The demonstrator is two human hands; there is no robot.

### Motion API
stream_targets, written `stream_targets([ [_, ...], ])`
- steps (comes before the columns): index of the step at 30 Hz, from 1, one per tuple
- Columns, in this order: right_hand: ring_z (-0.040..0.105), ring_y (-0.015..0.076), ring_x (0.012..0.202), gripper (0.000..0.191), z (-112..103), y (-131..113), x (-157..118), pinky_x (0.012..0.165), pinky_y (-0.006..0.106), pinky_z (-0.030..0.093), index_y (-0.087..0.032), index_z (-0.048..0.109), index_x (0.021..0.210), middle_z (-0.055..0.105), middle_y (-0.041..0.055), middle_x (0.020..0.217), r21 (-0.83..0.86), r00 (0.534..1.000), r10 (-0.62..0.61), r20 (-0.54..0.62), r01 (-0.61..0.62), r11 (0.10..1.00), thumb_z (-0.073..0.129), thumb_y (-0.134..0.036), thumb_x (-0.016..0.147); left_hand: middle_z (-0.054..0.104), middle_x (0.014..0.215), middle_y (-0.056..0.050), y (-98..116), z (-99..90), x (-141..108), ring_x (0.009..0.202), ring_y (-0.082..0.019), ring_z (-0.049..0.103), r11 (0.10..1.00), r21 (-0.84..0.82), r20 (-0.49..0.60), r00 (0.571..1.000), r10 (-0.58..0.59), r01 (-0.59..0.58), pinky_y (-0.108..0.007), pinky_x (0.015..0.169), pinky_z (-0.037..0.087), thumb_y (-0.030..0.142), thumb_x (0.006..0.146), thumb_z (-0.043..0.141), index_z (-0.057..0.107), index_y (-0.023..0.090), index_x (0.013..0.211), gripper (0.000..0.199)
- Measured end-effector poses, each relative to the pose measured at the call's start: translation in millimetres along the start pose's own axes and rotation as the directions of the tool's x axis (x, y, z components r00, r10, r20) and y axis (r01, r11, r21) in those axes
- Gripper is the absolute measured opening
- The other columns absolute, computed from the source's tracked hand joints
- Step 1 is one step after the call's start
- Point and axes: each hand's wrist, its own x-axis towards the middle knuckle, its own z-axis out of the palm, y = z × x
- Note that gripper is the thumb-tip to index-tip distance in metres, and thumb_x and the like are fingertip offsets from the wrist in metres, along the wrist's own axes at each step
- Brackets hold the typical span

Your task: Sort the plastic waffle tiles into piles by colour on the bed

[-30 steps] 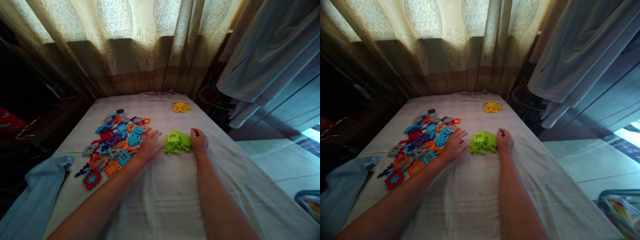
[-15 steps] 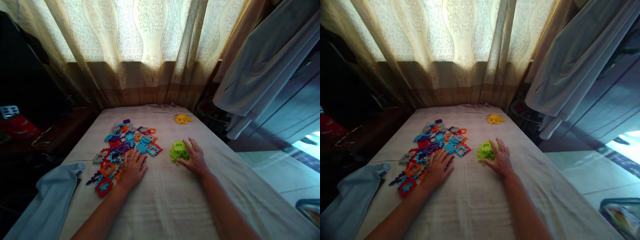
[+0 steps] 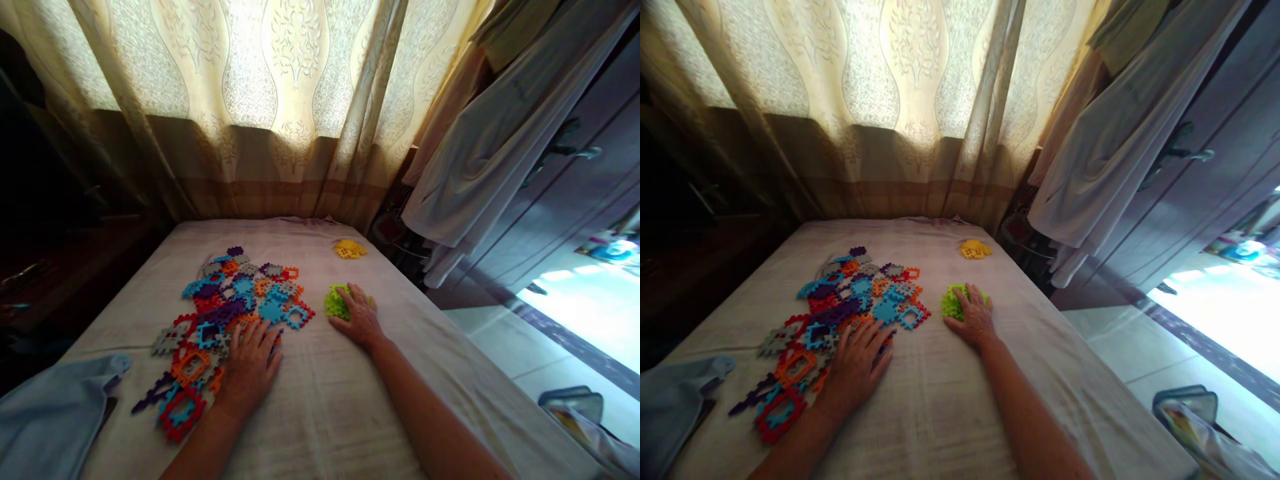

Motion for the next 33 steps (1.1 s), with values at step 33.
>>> stream_targets([
  [33,0.034,0.0358,0.132,0.06,102.4,-16.6,260.7,0.103,0.065,0.027,-0.023,0.049,0.137,0.042,0.017,0.146,0.006,0.984,0.106,-0.141,-0.106,0.994,0.052,-0.056,0.087,0.053,0.145,-0.004,1.6,-2.2,-7.0,0.135,-0.025,0.046,0.997,0.075,0.092,0.996,0.004,-0.011,-0.055,0.121,0.019,0.027,0.09,0.053,0.057,0.028,0.132,0.042],
])
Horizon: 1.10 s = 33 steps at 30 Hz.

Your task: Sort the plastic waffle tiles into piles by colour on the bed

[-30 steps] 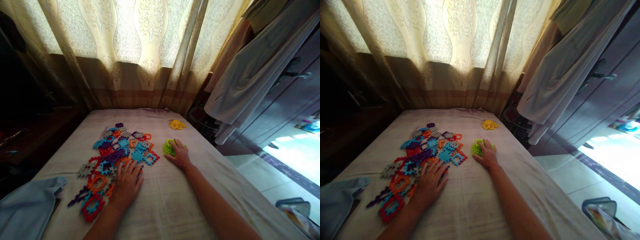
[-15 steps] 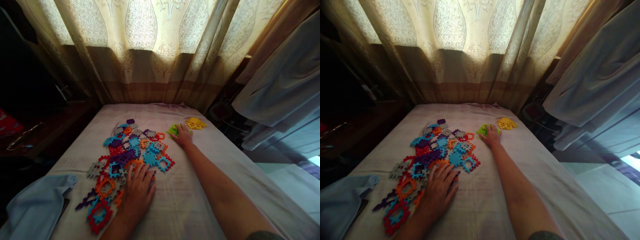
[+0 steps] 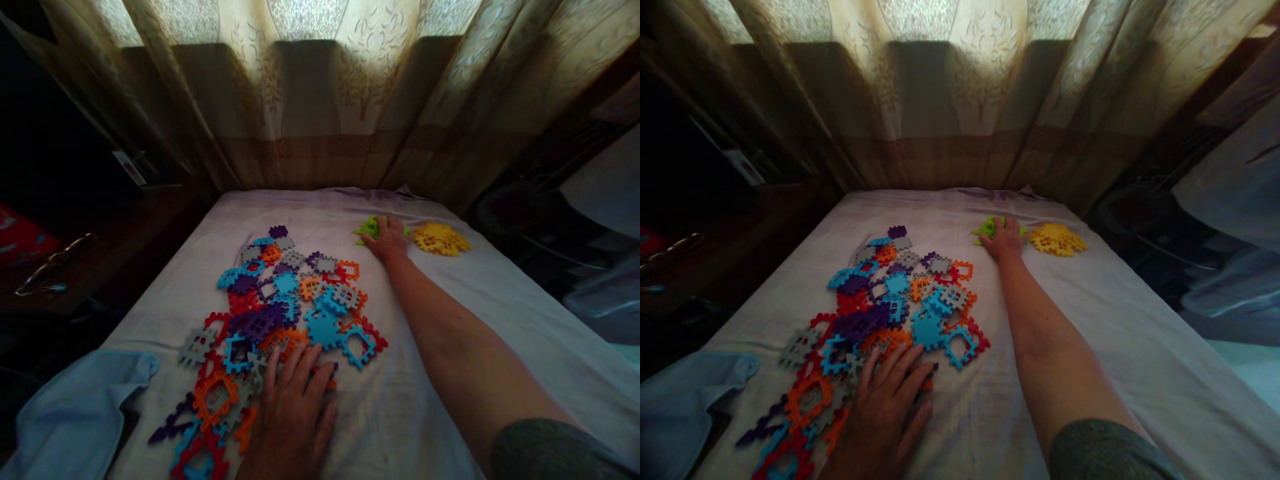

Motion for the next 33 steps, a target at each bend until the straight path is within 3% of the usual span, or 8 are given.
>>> stream_targets([
  [8,0.026,0.0386,0.139,0.074,-0.3,0.5,-7.4,0.106,0.068,0.018,-0.018,0.037,0.147,0.031,0.0216,0.154,0.007,0.995,-0.052,-0.084,0.053,0.999,0.049,-0.06,0.087,0.06,0.138,-0.004,6.2,-7.5,6.7,0.131,-0.023,0.049,0.99,-0.12,-0.003,0.997,-0.08,0.079,-0.053,0.121,0.02,0.031,0.094,0.049,0.06,0.028,0.125,0.033],
  [13,0.026,0.0357,0.141,0.062,-15.8,-5.7,-36.1,0.111,0.064,0.013,-0.017,0.044,0.143,0.034,0.02,0.154,-0.032,0.972,-0.203,-0.115,0.201,0.979,0.045,-0.049,0.091,0.06,0.138,-0.005,8.2,-6.3,8.5,0.131,-0.024,0.049,0.983,-0.154,0.028,0.995,-0.094,0.097,-0.055,0.12,0.022,0.033,0.094,0.05,0.061,0.027,0.124,0.032],
  [17,0.032,0.0337,0.139,0.055,-31.5,-11.4,-63.6,0.113,0.057,0.018,-0.017,0.049,0.141,0.042,0.018,0.151,-0.037,0.95,-0.305,-0.073,0.303,0.952,0.046,-0.039,0.091,0.06,0.138,-0.005,8.1,-5.7,9.2,0.131,-0.026,0.05,0.984,-0.145,0.027,0.995,-0.101,0.103,-0.058,0.118,0.025,0.034,0.095,0.05,0.061,0.027,0.123,0.031],
  [20,0.038,0.0337,0.135,0.054,-46.2,-15.2,-87.5,0.11,0.055,0.025,-0.017,0.05,0.14,0.048,0.018,0.146,-0.02,0.961,-0.276,-0.034,0.275,0.961,0.048,-0.038,0.091,0.061,0.136,-0.005,7.9,-5.2,9.7,0.129,-0.027,0.051,0.986,-0.136,0.02,0.996,-0.092,0.094,-0.059,0.117,0.027,0.033,0.095,0.049,0.061,0.027,0.123,0.031],
  [23,0.044,0.0336,0.131,0.054,-66.8,-17.8,-121.8,0.106,0.052,0.033,-0.016,0.05,0.14,0.05,0.019,0.143,-0.006,0.982,-0.191,0.0,0.191,0.981,0.049,-0.038,0.09,0.062,0.134,-0.005,5.8,-4.0,10.6,0.127,-0.025,0.053,0.989,-0.124,-0.002,0.997,-0.079,0.078,-0.058,0.117,0.027,0.031,0.096,0.048,0.062,0.027,0.121,0.03],
  [27,0.045,0.0315,0.132,0.055,-98.6,-14.7,-194.8,0.105,0.047,0.037,-0.017,0.05,0.14,0.051,0.0179,0.144,-0.024,0.989,-0.141,0.038,0.141,0.99,0.051,-0.037,0.089,0.064,0.13,-0.006,0.7,-0.8,14.5,0.124,-0.026,0.055,0.994,-0.088,-0.018,0.998,-0.064,0.062,-0.058,0.114,0.03,0.031,0.096,0.048,0.063,0.027,0.121,0.03],
  [30,0.047,0.0315,0.131,0.052,-116.8,-3.5,-255.8,0.106,0.049,0.036,-0.02,0.052,0.139,0.052,0.0165,0.143,-0.049,0.991,-0.117,0.058,0.12,0.992,0.05,-0.039,0.091,0.064,0.131,-0.009,-0.4,1.4,18.3,0.124,-0.028,0.055,0.998,-0.033,-0.056,0.997,-0.053,0.052,-0.058,0.112,0.033,0.03,0.094,0.051,0.064,0.024,0.12,0.03],
  [33,0.051,0.0317,0.127,0.048,-128.5,17.4,-295.4,0.105,0.05,0.038,-0.017,0.058,0.133,0.055,0.018,0.139,-0.075,0.991,-0.11,0.075,0.116,0.99,0.049,-0.039,0.091,0.066,0.129,-0.009,-0.3,-1.8,16.3,0.123,-0.027,0.056,1.0,-0.008,-0.127,0.992,0.022,-0.023,-0.055,0.113,0.033,0.028,0.093,0.051,0.066,0.023,0.117,0.028],
])
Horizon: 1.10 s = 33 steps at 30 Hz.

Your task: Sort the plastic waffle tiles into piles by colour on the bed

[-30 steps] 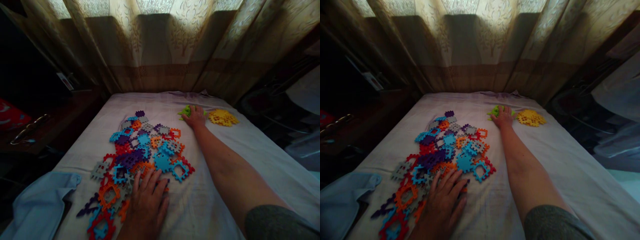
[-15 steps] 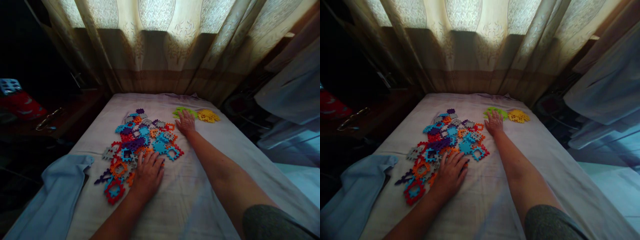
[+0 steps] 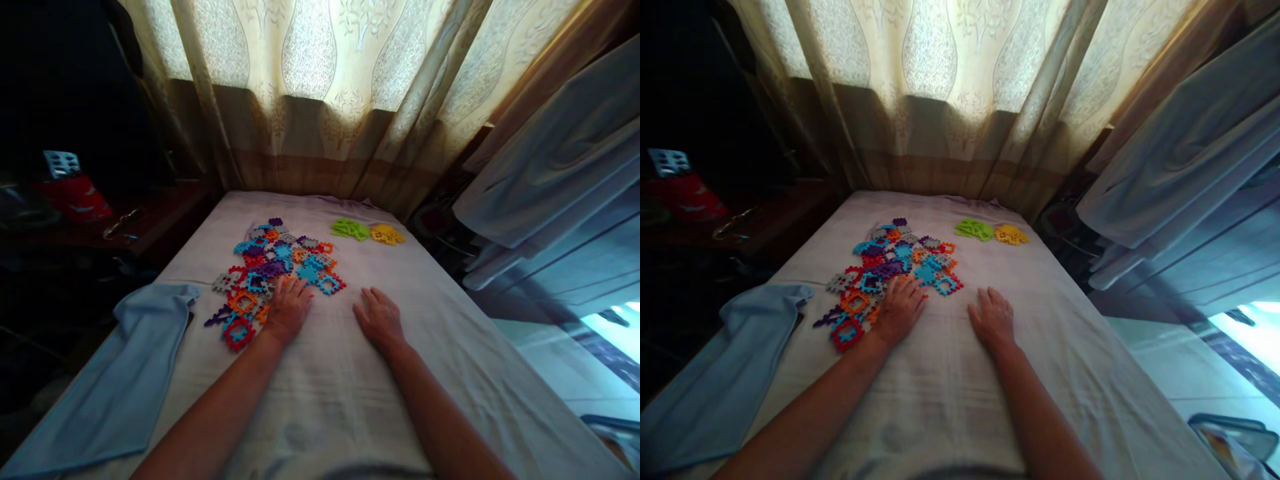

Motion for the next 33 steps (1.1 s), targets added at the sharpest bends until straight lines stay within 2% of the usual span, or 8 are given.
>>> stream_targets([
  [4,0.056,0.0284,0.122,0.043,-6.8,35.3,-12.8,0.104,0.047,0.042,-0.014,0.062,0.126,0.059,0.0176,0.135,0.032,0.993,-0.087,-0.079,0.089,0.995,0.046,-0.035,0.093,0.069,0.124,-0.004,-13.9,-21.2,-20.8,0.12,-0.021,0.059,0.986,-0.006,-0.059,0.984,0.168,-0.169,-0.05,0.115,0.031,0.023,0.094,0.048,0.067,0.027,0.115,0.028],
  [6,0.058,0.0269,0.12,0.041,-8.3,49.8,-9.2,0.103,0.044,0.044,-0.013,0.064,0.122,0.062,0.0172,0.131,0.06,0.987,-0.117,-0.108,0.124,0.99,0.045,-0.034,0.092,0.07,0.122,-0.004,-29.3,-36.8,-38.9,0.12,-0.021,0.059,0.988,0.022,-0.094,0.983,0.157,-0.155,-0.049,0.116,0.031,0.023,0.095,0.046,0.067,0.027,0.115,0.029],
  [12,0.064,0.0239,0.109,0.034,-5.7,61.4,-3.7,0.099,0.039,0.048,-0.017,0.07,0.11,0.07,0.0128,0.118,0.128,0.989,-0.122,-0.087,0.132,0.983,0.047,-0.033,0.09,0.065,0.13,-0.012,-63.6,-68.2,-88.9,0.126,-0.028,0.055,0.976,0.1,-0.099,0.978,-0.186,0.196,-0.054,0.115,0.029,0.039,0.095,0.045,0.063,0.022,0.122,0.036],
  [17,0.064,0.0249,0.107,0.032,-5.5,58.7,-6.7,0.099,0.041,0.048,-0.02,0.073,0.105,0.071,0.0115,0.116,0.157,0.994,-0.088,-0.067,0.097,0.983,0.048,-0.032,0.089,0.044,0.147,-0.026,-52.1,-53.9,-89.7,0.136,-0.04,0.042,0.834,0.149,0.016,0.842,-0.539,0.531,-0.06,0.109,0.033,0.059,0.084,0.054,0.041,0.011,0.143,0.077],
  [22,0.063,0.0252,0.11,0.032,-10.3,52.5,-8.2,0.099,0.041,0.047,-0.019,0.073,0.106,0.07,0.0124,0.119,0.117,0.995,-0.082,-0.052,0.088,0.989,0.048,-0.031,0.09,0.038,0.152,-0.026,-24.2,-26.4,-47.2,0.139,-0.04,0.039,0.842,0.07,0.095,0.837,-0.539,0.535,-0.061,0.112,0.029,0.053,0.082,0.06,0.039,0.012,0.144,0.077],
  [26,0.063,0.0246,0.11,0.032,-17.9,43.2,-12.7,0.1,0.039,0.047,-0.017,0.072,0.108,0.07,0.0128,0.119,0.078,0.997,-0.073,-0.024,0.075,0.994,0.048,-0.027,0.091,0.044,0.148,-0.022,-5.9,-9.8,-23.6,0.137,-0.031,0.044,0.921,-0.137,-0.011,0.929,-0.369,0.365,-0.049,0.112,0.037,0.043,0.085,0.061,0.044,0.014,0.14,0.065],
  [30,0.063,0.0232,0.112,0.03,-28.8,23.6,-21.3,0.101,0.038,0.047,-0.018,0.072,0.11,0.07,0.011,0.121,0.124,0.995,-0.103,0.013,0.101,0.987,0.05,-0.023,0.09,0.052,0.141,-0.018,-15.5,-12.3,-34.5,0.132,-0.027,0.05,0.932,-0.228,-0.126,0.941,-0.315,0.282,-0.045,0.112,0.039,0.037,0.09,0.052,0.051,0.013,0.133,0.049],
  [33,0.064,0.0217,0.111,0.03,-37.2,-4.8,-24.9,0.1,0.035,0.047,-0.02,0.072,0.112,0.07,0.0099,0.119,0.206,0.984,-0.17,0.06,0.155,0.966,0.051,-0.021,0.09,0.059,0.134,-0.014,-36.4,-26.2,-54.1,0.127,-0.026,0.054,0.934,-0.195,-0.105,0.941,-0.323,0.299,-0.046,0.111,0.041,0.035,0.09,0.051,0.057,0.018,0.127,0.041],
])
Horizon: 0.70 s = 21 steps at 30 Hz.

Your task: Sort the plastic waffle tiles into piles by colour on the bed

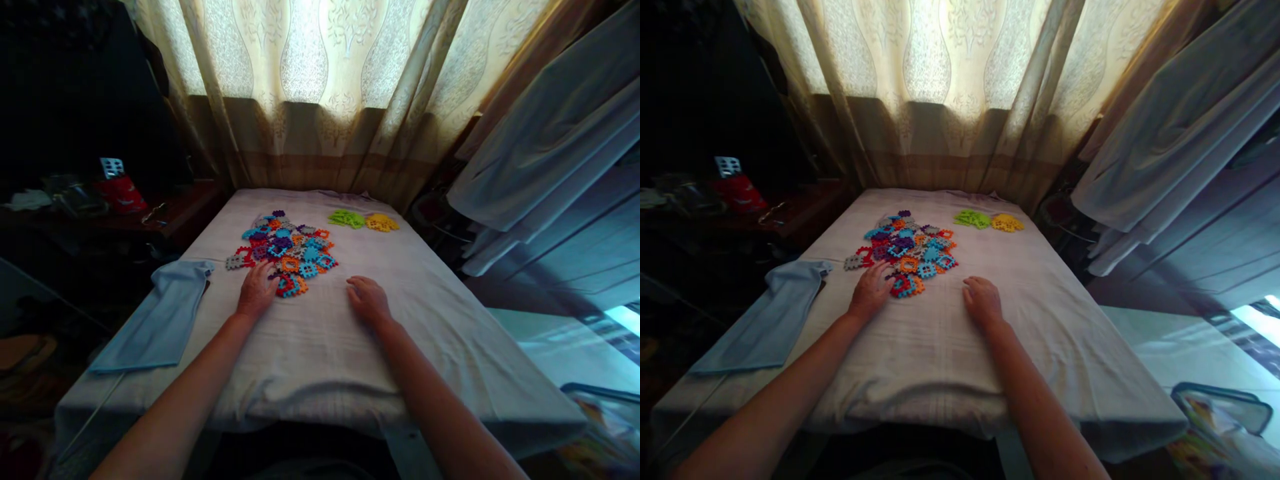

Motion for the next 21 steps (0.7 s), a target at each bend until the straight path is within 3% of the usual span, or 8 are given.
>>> stream_targets([
  [4,0.064,0.0212,0.106,0.03,4.9,-49.9,9.2,0.094,0.033,0.049,-0.023,0.071,0.113,0.071,0.0084,0.114,0.091,0.989,-0.123,0.081,0.116,0.989,0.052,-0.022,0.091,0.063,0.13,-0.012,-13.9,-24.1,-11.7,0.123,-0.026,0.057,0.996,0.073,0.088,0.995,0.049,-0.055,-0.046,0.11,0.042,0.038,0.089,0.053,0.061,0.021,0.123,0.04],
  [9,0.061,0.0228,0.106,0.033,21.1,-92.0,18.4,0.094,0.035,0.047,-0.023,0.067,0.121,0.069,0.0098,0.115,0.108,0.957,-0.274,0.095,0.264,0.958,0.051,-0.024,0.092,0.057,0.14,-0.01,0.1,-30.5,-19.0,0.134,-0.029,0.047,0.956,0.101,0.244,0.938,0.245,-0.276,-0.052,0.115,0.033,0.044,0.087,0.057,0.061,0.025,0.128,0.045],
  [13,0.058,0.0241,0.109,0.032,29.0,-96.9,16.2,0.095,0.038,0.045,-0.025,0.067,0.121,0.066,0.0096,0.119,0.098,0.956,-0.287,0.069,0.279,0.955,0.051,-0.026,0.093,0.057,0.14,-0.01,5.1,-28.8,-19.6,0.132,-0.031,0.048,0.954,0.123,0.271,0.934,0.232,-0.273,-0.054,0.113,0.033,0.043,0.087,0.058,0.066,0.026,0.121,0.039],
  [21,0.058,0.0241,0.109,0.022,26.2,-88.7,5.6,0.096,0.038,0.042,-0.022,0.07,0.105,0.067,0.0084,0.117,0.098,0.969,-0.242,0.048,0.237,0.967,0.056,-0.031,0.091,0.065,0.128,-0.011,3.9,-31.3,-19.9,0.125,-0.03,0.054,0.967,0.157,0.194,0.967,0.168,-0.199,-0.052,0.11,0.039,0.038,0.088,0.056,0.07,0.022,0.099,0.025],
])
